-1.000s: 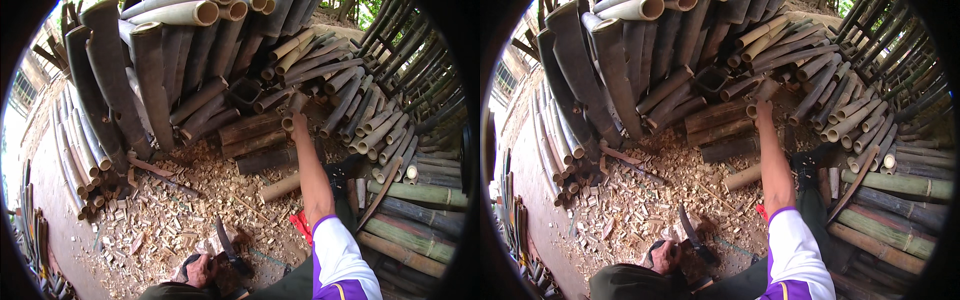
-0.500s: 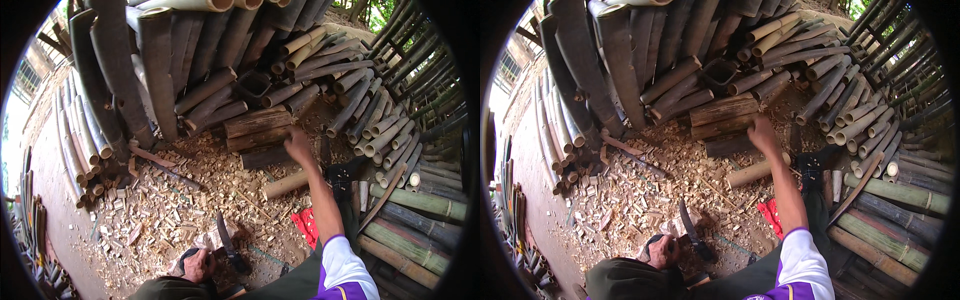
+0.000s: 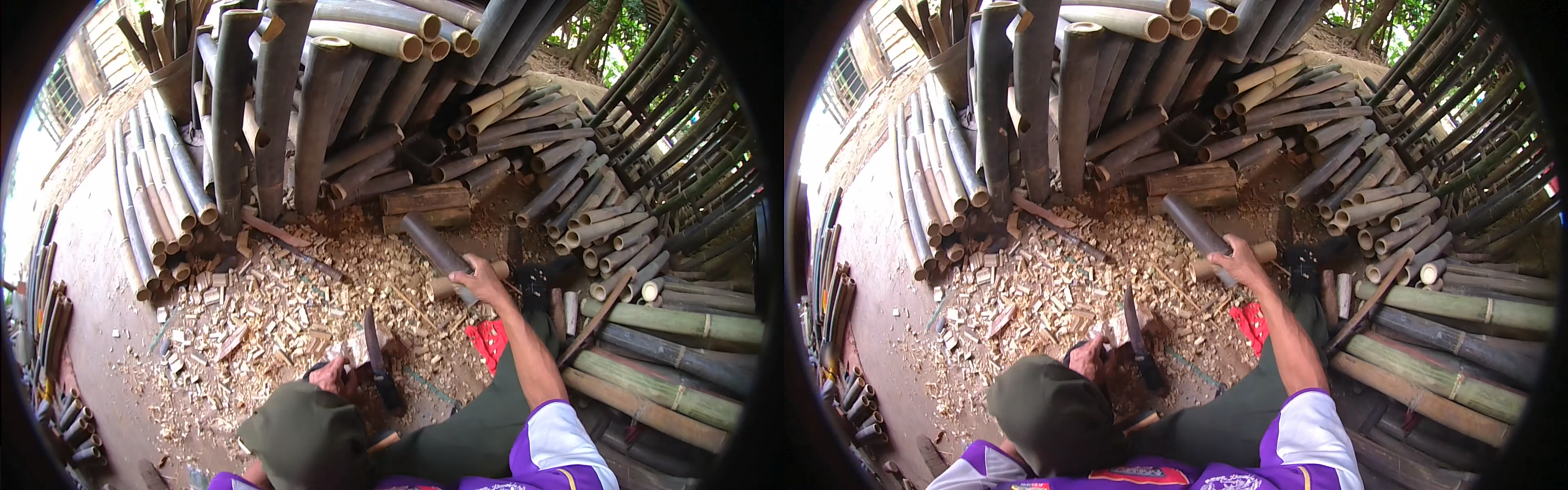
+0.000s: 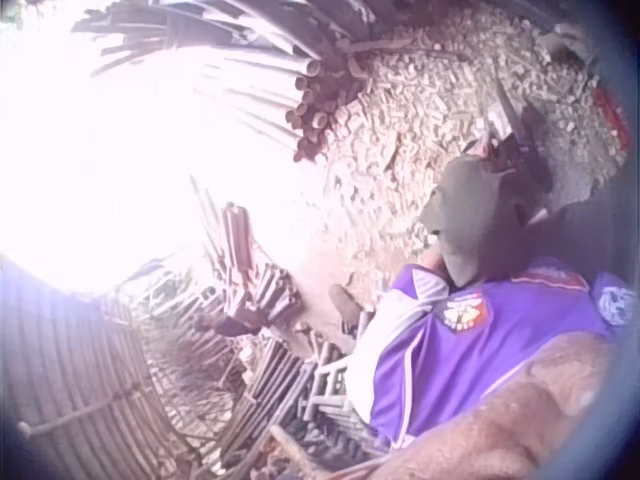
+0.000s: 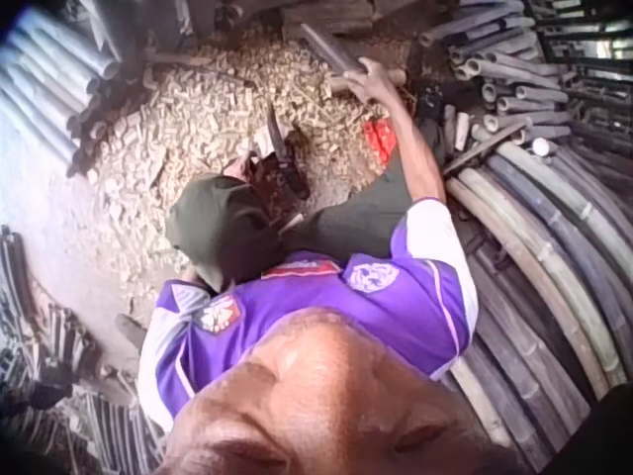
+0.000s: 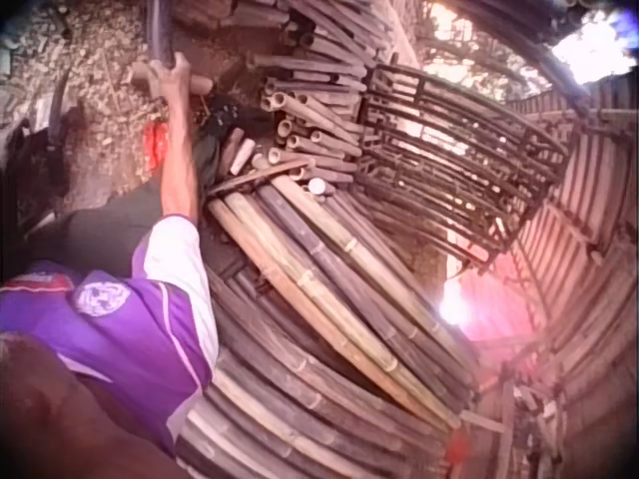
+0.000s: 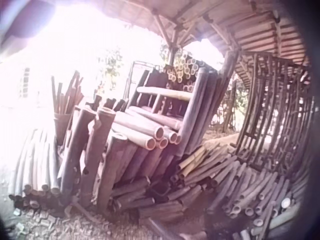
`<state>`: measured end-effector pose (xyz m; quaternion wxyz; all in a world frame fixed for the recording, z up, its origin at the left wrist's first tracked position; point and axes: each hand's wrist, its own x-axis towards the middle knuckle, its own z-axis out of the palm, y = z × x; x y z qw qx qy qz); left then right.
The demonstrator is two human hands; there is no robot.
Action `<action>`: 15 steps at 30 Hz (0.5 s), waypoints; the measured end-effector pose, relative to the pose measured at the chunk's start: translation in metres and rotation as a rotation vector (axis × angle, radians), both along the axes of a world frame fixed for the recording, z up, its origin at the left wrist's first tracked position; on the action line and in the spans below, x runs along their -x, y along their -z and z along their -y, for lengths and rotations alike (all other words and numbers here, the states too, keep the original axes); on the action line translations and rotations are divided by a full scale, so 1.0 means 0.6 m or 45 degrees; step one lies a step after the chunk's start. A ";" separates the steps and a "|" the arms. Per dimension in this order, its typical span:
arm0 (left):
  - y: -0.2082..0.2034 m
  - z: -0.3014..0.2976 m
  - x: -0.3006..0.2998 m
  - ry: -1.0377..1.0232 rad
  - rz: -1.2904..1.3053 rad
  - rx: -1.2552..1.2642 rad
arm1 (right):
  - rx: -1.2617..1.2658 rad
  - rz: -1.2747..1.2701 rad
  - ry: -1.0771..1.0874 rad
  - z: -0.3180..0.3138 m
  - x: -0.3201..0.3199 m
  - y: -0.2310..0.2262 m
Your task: The person sits on the ground and uses a knife to shave the outer layer off short bamboo segments. They repeatedly pick up a segment, shave it, and place it aside among other processed pieces.
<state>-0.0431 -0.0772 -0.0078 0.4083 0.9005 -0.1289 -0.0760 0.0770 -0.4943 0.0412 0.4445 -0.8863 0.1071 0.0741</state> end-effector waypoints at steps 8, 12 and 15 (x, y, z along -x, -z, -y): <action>0.028 -0.011 -0.052 -0.130 -0.740 0.933 | -0.743 0.024 0.211 -0.257 0.233 -0.030; -0.071 0.020 -0.099 -0.314 -1.378 1.386 | -0.553 0.123 0.068 -0.318 0.287 -0.019; -0.011 -0.016 -0.102 -0.606 -1.160 1.271 | -0.087 -0.449 0.217 -0.347 0.296 0.064</action>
